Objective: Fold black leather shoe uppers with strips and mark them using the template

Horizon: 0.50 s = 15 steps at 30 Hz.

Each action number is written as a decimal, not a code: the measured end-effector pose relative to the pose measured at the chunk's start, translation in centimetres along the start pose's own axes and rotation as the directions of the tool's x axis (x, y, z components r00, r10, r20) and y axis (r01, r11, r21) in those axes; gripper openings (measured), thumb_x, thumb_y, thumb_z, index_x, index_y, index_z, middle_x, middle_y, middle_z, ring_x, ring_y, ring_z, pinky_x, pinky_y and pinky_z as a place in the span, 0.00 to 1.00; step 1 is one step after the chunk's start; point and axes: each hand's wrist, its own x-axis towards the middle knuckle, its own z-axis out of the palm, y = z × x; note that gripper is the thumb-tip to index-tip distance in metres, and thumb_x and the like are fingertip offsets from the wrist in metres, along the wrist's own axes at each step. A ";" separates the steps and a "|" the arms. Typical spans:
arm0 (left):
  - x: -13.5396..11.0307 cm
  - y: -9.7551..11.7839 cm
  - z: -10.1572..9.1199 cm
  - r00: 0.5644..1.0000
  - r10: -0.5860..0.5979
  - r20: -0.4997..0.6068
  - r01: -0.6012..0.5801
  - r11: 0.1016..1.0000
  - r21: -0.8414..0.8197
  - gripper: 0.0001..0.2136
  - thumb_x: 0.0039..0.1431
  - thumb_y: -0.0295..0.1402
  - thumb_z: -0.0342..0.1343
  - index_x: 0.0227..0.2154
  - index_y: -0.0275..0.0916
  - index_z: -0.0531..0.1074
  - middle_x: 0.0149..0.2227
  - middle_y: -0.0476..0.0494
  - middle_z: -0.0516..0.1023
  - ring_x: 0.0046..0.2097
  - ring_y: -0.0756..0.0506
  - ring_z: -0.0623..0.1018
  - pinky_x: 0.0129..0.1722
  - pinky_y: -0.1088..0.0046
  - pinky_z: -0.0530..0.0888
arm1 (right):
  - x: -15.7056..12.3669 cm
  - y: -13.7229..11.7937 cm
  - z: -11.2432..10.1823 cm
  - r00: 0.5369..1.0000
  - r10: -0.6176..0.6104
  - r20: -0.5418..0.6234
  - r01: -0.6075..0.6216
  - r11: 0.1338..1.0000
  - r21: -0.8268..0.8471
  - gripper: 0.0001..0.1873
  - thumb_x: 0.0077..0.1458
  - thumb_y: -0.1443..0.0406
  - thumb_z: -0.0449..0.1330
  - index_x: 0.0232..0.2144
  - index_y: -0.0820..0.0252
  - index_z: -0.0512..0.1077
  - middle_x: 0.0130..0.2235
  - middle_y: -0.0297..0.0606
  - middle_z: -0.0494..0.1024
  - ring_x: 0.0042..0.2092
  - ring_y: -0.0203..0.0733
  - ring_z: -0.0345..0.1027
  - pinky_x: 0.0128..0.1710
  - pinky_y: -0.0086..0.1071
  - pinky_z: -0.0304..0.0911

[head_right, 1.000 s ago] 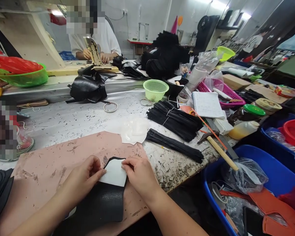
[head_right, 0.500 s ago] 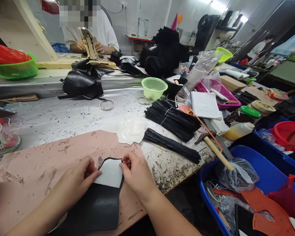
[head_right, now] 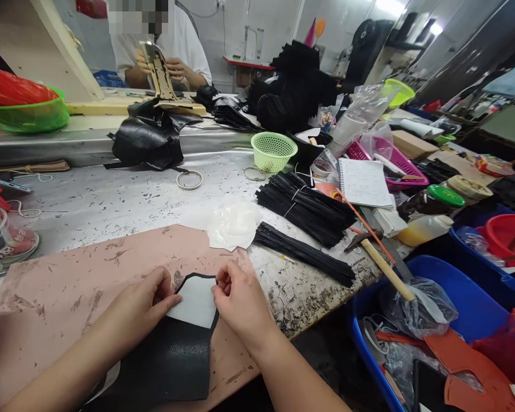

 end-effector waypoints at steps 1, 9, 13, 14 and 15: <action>0.0 0.0 0.0 1.000 -0.001 -0.003 0.001 1.000 -0.003 0.07 0.50 0.34 0.48 0.22 0.44 0.55 0.20 0.54 0.67 0.26 0.46 0.69 0.26 0.73 0.60 | 0.0 0.0 0.0 1.000 0.005 0.000 -0.005 1.000 -0.002 0.03 0.46 0.70 0.54 0.25 0.57 0.64 0.25 0.29 0.69 0.26 0.34 0.63 0.25 0.27 0.59; 0.1 -0.1 0.1 1.000 0.020 -0.017 -0.020 1.000 0.022 0.07 0.50 0.33 0.48 0.21 0.43 0.54 0.19 0.55 0.66 0.24 0.47 0.68 0.24 0.73 0.59 | 0.2 -0.3 0.0 1.000 0.023 0.005 -0.022 0.999 -0.050 0.05 0.45 0.71 0.54 0.26 0.57 0.63 0.22 0.27 0.67 0.25 0.34 0.62 0.24 0.27 0.56; 0.0 0.2 0.0 0.999 0.034 -0.011 -0.034 0.999 0.040 0.07 0.51 0.33 0.47 0.22 0.43 0.54 0.19 0.54 0.66 0.24 0.47 0.68 0.24 0.73 0.59 | 0.2 -0.3 -0.1 0.999 -0.042 -0.002 0.041 0.990 -0.135 0.06 0.45 0.72 0.55 0.26 0.57 0.62 0.23 0.28 0.66 0.26 0.35 0.62 0.26 0.28 0.56; -0.1 0.3 0.0 0.999 0.035 -0.009 -0.035 0.998 0.043 0.07 0.51 0.32 0.47 0.22 0.43 0.54 0.19 0.54 0.66 0.24 0.46 0.68 0.24 0.73 0.59 | 0.2 -0.4 -0.2 0.998 -0.070 -0.002 0.069 0.984 -0.162 0.06 0.45 0.73 0.55 0.26 0.57 0.63 0.24 0.29 0.66 0.28 0.36 0.62 0.27 0.29 0.57; -0.1 0.4 -0.1 0.999 0.034 -0.008 -0.034 0.998 0.046 0.07 0.52 0.32 0.46 0.22 0.43 0.54 0.19 0.54 0.66 0.24 0.46 0.69 0.24 0.73 0.59 | 0.2 -0.4 -0.3 0.995 -0.103 0.006 0.102 0.977 -0.186 0.07 0.46 0.73 0.55 0.27 0.58 0.64 0.26 0.30 0.67 0.30 0.37 0.62 0.29 0.30 0.58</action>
